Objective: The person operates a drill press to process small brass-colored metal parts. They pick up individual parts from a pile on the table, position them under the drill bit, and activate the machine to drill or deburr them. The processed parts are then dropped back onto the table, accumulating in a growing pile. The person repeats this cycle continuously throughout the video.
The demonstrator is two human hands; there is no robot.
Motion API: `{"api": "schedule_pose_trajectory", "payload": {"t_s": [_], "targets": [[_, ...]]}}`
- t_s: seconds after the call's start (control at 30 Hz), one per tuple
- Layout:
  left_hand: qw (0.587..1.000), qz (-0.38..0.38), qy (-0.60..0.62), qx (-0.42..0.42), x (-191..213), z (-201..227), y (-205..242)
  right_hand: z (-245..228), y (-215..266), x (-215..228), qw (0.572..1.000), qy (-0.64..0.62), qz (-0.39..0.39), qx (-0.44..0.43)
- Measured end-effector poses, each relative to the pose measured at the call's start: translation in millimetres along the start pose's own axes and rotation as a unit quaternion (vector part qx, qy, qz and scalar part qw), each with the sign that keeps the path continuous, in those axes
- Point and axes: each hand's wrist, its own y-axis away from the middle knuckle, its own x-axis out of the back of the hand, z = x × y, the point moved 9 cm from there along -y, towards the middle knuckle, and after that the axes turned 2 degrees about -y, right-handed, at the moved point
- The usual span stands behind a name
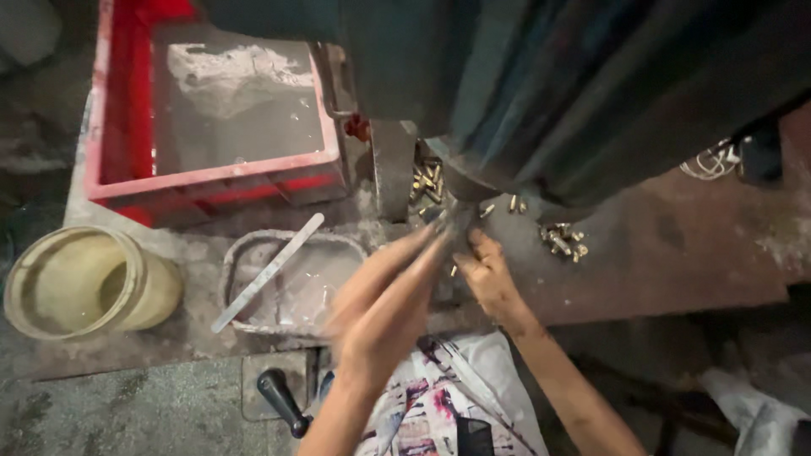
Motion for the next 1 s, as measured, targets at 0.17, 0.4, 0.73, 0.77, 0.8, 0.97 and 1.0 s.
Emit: {"api": "schedule_pose_trajectory", "payload": {"t_s": [0.17, 0.4, 0.73, 0.77, 0.8, 0.97, 1.0], "targets": [[0.991, -0.086, -0.099, 0.038, -25.4, -38.0, -5.1, 13.4, -13.4, 7.6, 0.973, 0.227, -0.026, 0.037], [0.901, -0.271, 0.037, 0.337, -55.0, -97.7, 74.6, -36.2, 51.3, -12.5, 0.951, 0.300, -0.069, -0.036], [0.887, 0.030, 0.158, 0.432, 55.1, -151.9, 85.0, -54.6, 59.4, -61.8, 0.751, 0.597, -0.132, 0.249], [0.919, 0.015, 0.082, 0.386, 57.2, -143.4, 72.2, -51.5, 54.2, -68.9, 0.732, 0.608, -0.134, 0.277], [0.941, 0.001, 0.004, 0.338, 55.0, -132.1, 60.7, -51.3, 51.7, -74.7, 0.712, 0.618, -0.135, 0.304], [0.945, -0.157, 0.033, 0.285, -32.3, -73.7, 63.9, -42.7, 28.5, -37.0, 0.886, 0.455, -0.045, 0.081], [0.944, -0.156, 0.032, 0.290, -43.0, -71.4, 62.5, -34.5, 25.7, -23.8, 0.920, 0.391, -0.006, 0.002]]}}
